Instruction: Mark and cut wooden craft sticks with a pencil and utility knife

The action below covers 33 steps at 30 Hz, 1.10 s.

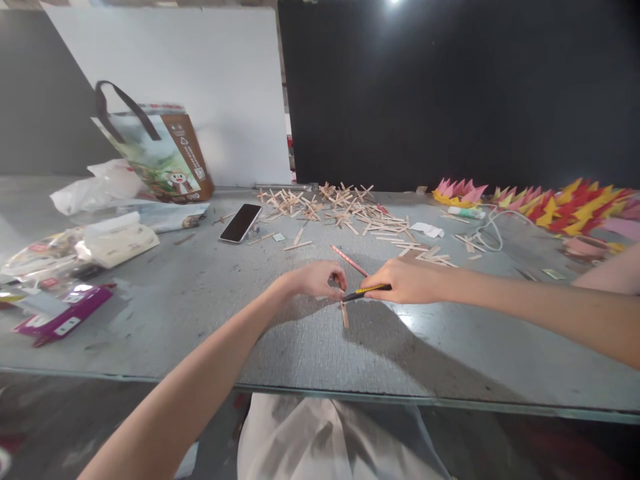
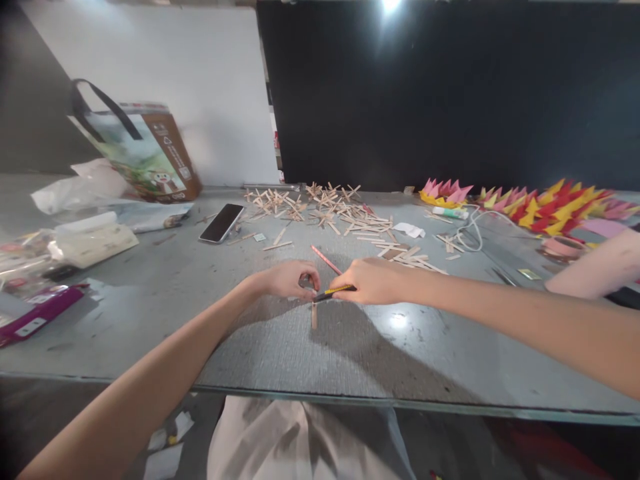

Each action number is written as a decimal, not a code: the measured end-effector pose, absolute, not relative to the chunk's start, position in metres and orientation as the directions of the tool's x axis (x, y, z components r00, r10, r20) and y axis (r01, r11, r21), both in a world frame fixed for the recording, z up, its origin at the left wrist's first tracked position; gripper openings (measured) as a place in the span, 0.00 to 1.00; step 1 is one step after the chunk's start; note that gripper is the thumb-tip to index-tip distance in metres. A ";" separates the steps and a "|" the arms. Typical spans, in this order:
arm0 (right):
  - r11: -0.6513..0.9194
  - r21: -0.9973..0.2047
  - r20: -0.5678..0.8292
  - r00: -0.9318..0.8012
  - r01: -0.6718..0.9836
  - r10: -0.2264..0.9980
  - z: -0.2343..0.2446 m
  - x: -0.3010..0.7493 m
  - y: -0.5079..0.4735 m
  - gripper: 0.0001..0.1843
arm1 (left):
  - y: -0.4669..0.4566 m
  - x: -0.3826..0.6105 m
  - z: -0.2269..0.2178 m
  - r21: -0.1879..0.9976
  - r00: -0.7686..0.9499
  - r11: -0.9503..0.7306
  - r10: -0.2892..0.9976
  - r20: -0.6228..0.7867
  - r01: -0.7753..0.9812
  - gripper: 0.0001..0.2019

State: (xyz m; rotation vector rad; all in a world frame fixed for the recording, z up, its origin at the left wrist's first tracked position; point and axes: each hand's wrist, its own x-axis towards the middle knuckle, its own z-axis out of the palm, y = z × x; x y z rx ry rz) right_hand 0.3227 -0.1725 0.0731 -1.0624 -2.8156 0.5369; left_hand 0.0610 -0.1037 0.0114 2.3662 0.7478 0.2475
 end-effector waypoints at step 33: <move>0.664 -0.444 -0.027 -0.750 0.602 0.661 0.070 0.325 -0.170 0.11 | -0.102 0.061 0.010 0.612 0.830 -0.653 0.558 -0.009 0.445 0.11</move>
